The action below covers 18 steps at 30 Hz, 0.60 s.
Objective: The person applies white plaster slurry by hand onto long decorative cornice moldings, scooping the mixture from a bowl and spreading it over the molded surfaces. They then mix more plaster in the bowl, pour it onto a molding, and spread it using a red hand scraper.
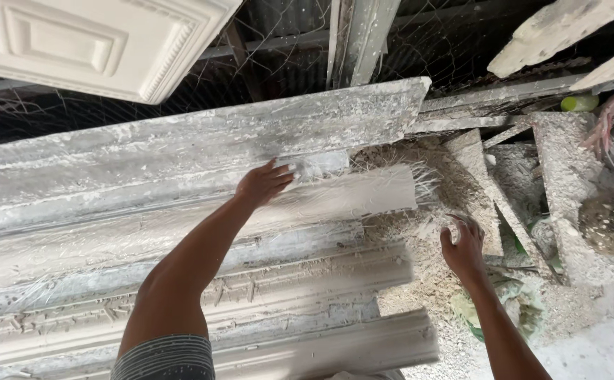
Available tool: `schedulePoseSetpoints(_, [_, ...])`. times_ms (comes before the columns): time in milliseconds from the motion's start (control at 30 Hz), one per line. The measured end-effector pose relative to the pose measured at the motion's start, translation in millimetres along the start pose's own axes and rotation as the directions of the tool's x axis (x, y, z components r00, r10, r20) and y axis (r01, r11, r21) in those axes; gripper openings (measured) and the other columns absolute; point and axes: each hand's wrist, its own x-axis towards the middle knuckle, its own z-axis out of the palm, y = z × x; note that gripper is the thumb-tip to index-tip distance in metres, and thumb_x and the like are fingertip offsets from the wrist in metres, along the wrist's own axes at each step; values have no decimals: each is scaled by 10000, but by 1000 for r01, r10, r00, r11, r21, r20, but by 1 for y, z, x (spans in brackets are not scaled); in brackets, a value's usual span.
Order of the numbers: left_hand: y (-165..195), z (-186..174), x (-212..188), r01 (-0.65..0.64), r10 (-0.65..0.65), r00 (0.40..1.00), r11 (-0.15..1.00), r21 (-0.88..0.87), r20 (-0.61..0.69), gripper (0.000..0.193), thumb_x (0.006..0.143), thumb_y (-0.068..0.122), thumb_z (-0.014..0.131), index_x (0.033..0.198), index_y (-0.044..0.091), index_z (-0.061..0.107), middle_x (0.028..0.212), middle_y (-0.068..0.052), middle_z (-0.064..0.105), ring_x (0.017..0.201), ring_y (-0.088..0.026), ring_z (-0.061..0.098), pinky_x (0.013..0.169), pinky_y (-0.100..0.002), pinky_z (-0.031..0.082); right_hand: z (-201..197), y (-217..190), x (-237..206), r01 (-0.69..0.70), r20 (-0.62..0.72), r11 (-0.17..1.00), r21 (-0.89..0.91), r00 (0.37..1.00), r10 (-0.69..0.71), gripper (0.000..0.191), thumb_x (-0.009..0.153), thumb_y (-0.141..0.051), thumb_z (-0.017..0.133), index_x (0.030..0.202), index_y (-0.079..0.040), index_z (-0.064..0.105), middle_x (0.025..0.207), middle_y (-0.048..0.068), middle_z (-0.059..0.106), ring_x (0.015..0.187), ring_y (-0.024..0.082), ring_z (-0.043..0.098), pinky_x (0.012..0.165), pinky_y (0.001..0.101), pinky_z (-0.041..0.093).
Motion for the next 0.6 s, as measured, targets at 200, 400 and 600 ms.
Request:
schedulePoseSetpoints(200, [8,-13,32,-23,24,998,999,22,-52,644,1061,350,402,1646,297,138,1713,169,1,1576,-143,-23,1266,-472,-49,24,-6,45,5,22,999,47,1000,-6,488,982,-272,559,1395,-13,540,1495,231,480,1461,387,365,1216,546,255])
schedulePoseSetpoints(400, [15,-6,38,-25,26,1000,998,55,-14,680,1046,322,438,1642,306,112,1706,169,-15,1564,-132,-30,1255,-468,-62,36,-23,89,-236,88,961,147,970,225,597,992,-338,570,1464,15,473,1483,277,450,1396,451,405,1145,571,344])
schedulePoseSetpoints(600, [17,-10,45,-51,51,999,998,39,4,719,1024,294,499,1637,333,125,1715,172,-23,1568,-113,-27,1265,-460,-76,34,-9,87,-268,74,951,158,963,259,602,979,-356,559,1450,16,515,1489,279,482,1400,471,431,1162,579,350])
